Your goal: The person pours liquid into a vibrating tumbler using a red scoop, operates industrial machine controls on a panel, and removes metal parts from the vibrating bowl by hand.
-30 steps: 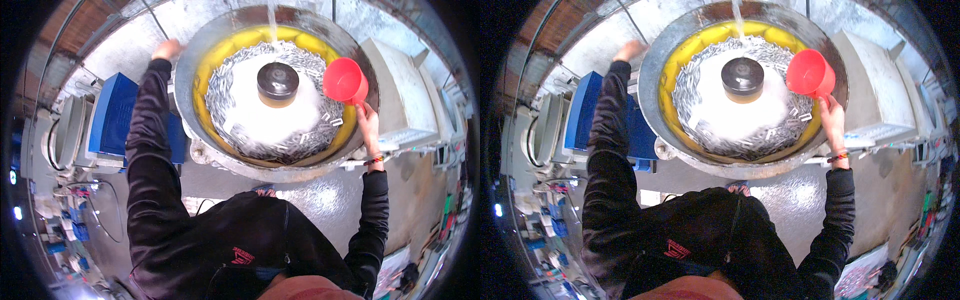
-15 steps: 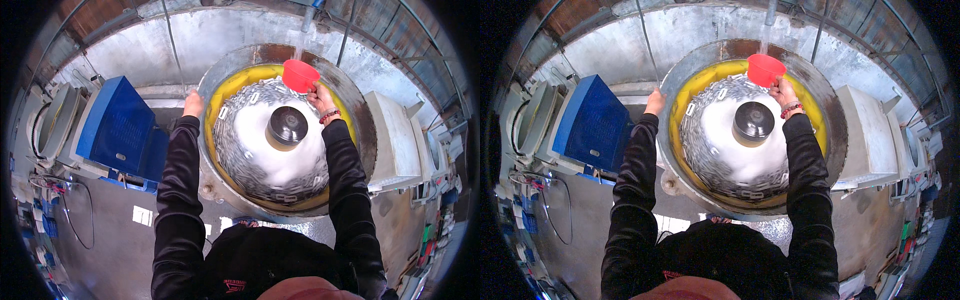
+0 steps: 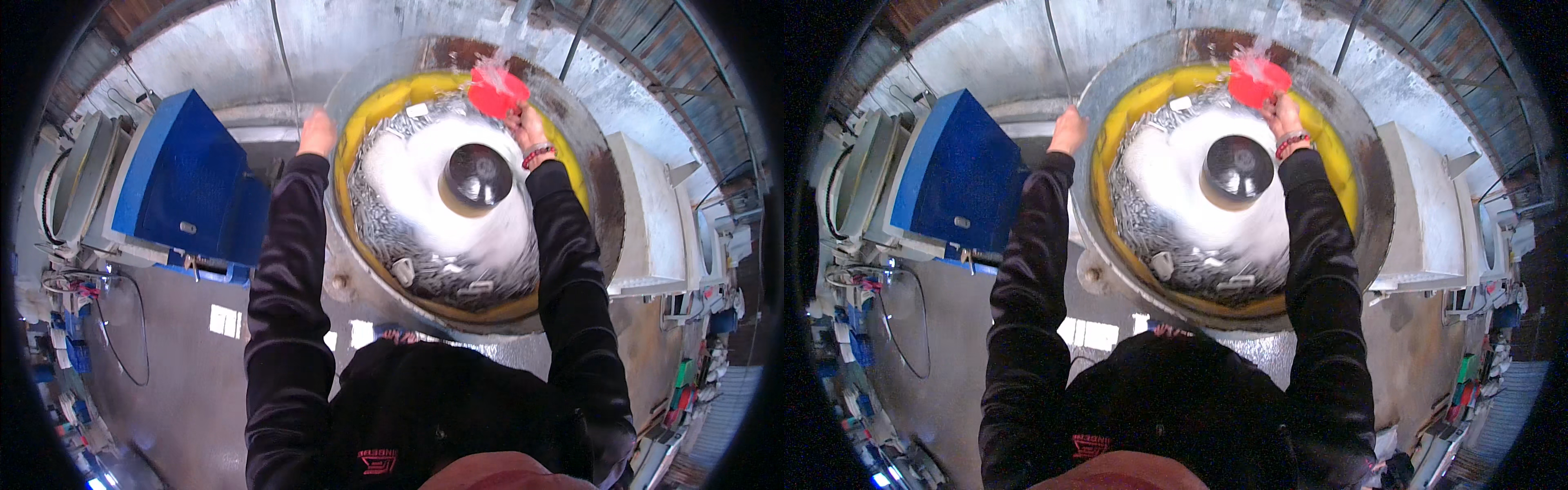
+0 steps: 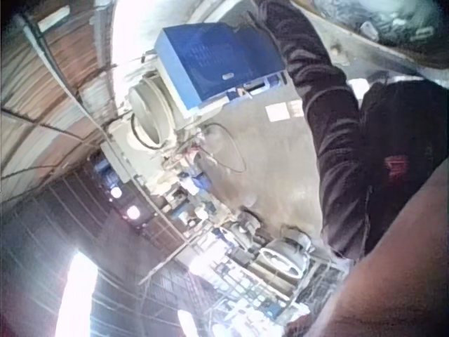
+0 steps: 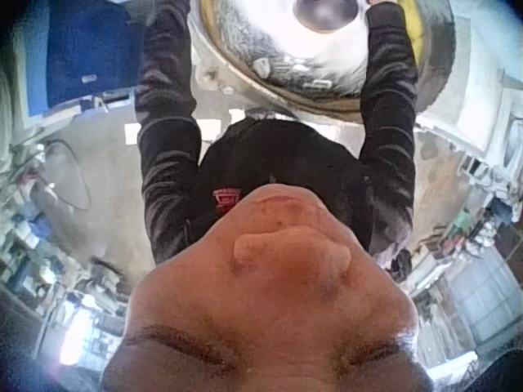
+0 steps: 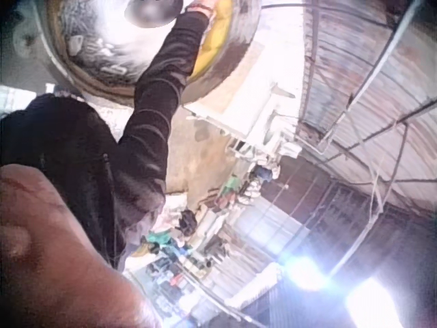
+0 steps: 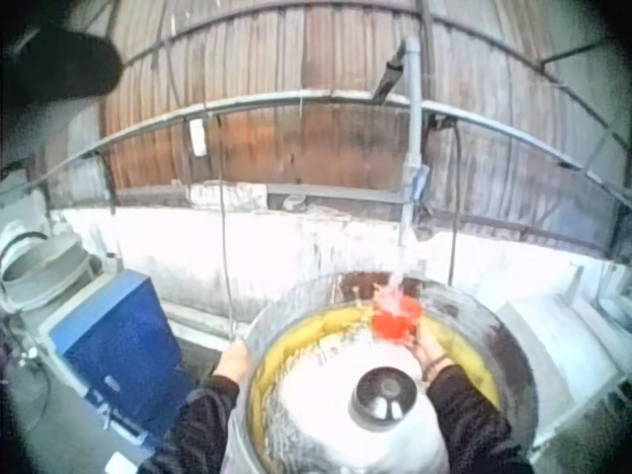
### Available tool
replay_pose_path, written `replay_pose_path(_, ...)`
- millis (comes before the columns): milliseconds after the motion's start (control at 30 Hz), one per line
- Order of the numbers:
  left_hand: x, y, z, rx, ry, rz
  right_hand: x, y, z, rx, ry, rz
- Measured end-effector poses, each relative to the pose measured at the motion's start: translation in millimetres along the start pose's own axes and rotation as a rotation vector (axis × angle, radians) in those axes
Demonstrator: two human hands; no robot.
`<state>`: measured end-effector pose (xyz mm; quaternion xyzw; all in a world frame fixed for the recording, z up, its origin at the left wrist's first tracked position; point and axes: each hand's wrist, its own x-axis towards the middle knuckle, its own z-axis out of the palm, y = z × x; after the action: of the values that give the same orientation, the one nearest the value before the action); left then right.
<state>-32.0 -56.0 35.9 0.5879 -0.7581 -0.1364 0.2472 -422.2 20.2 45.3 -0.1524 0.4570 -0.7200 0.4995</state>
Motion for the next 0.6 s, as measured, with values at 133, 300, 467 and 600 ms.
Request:
replay_pose_path(133,7,-12,6,0.016,-0.057,-0.011,3,5,-16,-0.039,-0.064,-0.016)
replay_pose_path(300,6,-17,16,-0.018,0.103,0.064,-9,-4,-41,-0.228,0.001,-0.035)
replay_pose_path(467,25,-36,33,0.035,0.105,0.065,-34,-36,-54,-1.834,0.036,-0.719)
replay_pose_path(600,26,-40,37,0.060,0.123,0.106,-58,-50,-29,-2.016,-0.031,-0.779)
